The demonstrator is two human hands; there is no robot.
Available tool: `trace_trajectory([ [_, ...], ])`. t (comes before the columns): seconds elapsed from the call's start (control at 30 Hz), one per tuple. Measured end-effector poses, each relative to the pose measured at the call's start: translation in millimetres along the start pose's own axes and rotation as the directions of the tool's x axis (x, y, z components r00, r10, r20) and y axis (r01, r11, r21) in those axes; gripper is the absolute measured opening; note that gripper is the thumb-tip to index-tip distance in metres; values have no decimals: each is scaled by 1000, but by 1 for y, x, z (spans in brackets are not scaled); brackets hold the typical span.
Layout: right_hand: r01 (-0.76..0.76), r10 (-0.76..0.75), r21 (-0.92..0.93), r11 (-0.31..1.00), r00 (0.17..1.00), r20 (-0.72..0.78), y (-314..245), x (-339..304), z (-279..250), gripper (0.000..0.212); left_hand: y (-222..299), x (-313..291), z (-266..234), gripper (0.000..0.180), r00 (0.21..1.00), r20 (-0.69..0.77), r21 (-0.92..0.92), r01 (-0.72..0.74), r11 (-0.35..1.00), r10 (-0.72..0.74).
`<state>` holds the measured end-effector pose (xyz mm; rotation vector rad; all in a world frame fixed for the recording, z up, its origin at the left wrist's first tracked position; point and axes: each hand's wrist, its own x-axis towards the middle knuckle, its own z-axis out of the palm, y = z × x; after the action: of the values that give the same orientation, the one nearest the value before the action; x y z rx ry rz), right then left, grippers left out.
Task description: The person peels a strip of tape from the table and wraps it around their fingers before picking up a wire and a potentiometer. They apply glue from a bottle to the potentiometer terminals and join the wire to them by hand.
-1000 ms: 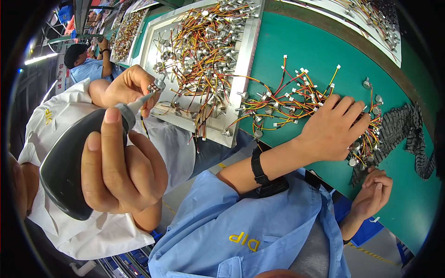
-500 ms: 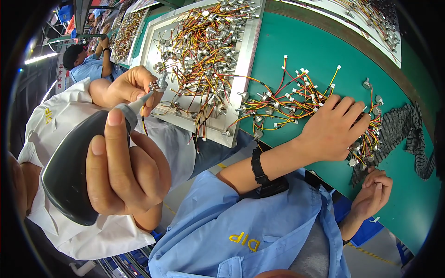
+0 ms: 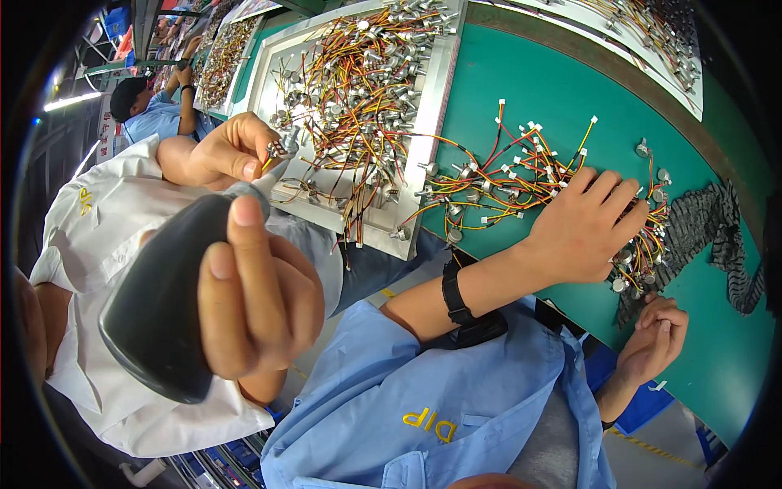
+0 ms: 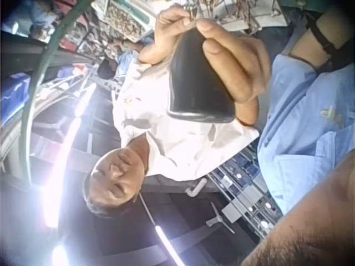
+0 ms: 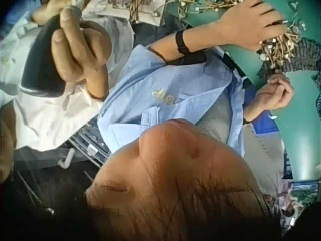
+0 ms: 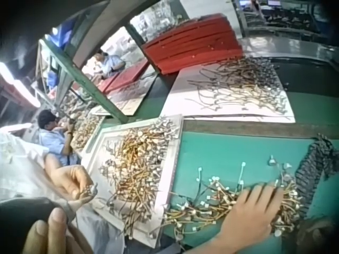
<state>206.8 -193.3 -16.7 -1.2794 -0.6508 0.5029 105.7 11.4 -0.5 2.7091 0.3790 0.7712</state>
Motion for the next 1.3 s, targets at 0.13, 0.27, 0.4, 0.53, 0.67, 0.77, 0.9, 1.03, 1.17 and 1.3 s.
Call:
trace_trajectory([
  [0.13, 16, -16, 18, 1000, 1000, -17, -1, 3, 3, 12, 1, 1, -4, 53, 1000, -5, 27, -1, 1000, 1],
  [0.27, 12, -12, -2, 1000, 999, -33, -2, 3, 1, 12, 1, 6, -2, 53, 1000, -12, 1, -10, 1000, 10],
  [0.4, 12, -12, 7, 1000, 1000, -21, -3, 2, 2, 13, 1, 2, 2, 53, 1000, -14, -20, -10, 1000, 10],
  [0.53, 17, -17, 29, 999, 1000, -1, -1, 0, 2, 15, 1, -2, 1, 54, 1000, -28, -19, -13, 1000, 13],
  [0.67, 29, -29, 20, 999, 1000, 10, -1, -2, 5, 15, 0, -6, 0, 54, 999, -49, -15, -12, 1000, 11],
  [0.77, 39, -39, 5, 999, 999, 6, -3, 0, 7, 16, 1, -5, 1, 55, 999, -46, -13, -16, 1000, 15],
  [0.9, 2, 0, 31, 1000, 997, -81, -7, 3, 11, 9, 2, -3, -4, 58, 999, -39, -30, -16, 999, 15],
  [1.03, 19, -14, 88, 996, 998, -61, -4, -2, 8, 4, 4, -6, -10, 63, 998, -47, -74, -43, 996, 39],
  [1.17, -12, -28, -202, 979, 981, -190, -8, -6, 13, 9, 5, -8, -22, 64, 995, -44, -110, -94, 989, 90],
  [1.3, 317, -226, -843, 435, 944, 239, -41, 5, 44, 20, 8, -18, -30, 62, 996, -20, -196, -88, 977, 85],
])
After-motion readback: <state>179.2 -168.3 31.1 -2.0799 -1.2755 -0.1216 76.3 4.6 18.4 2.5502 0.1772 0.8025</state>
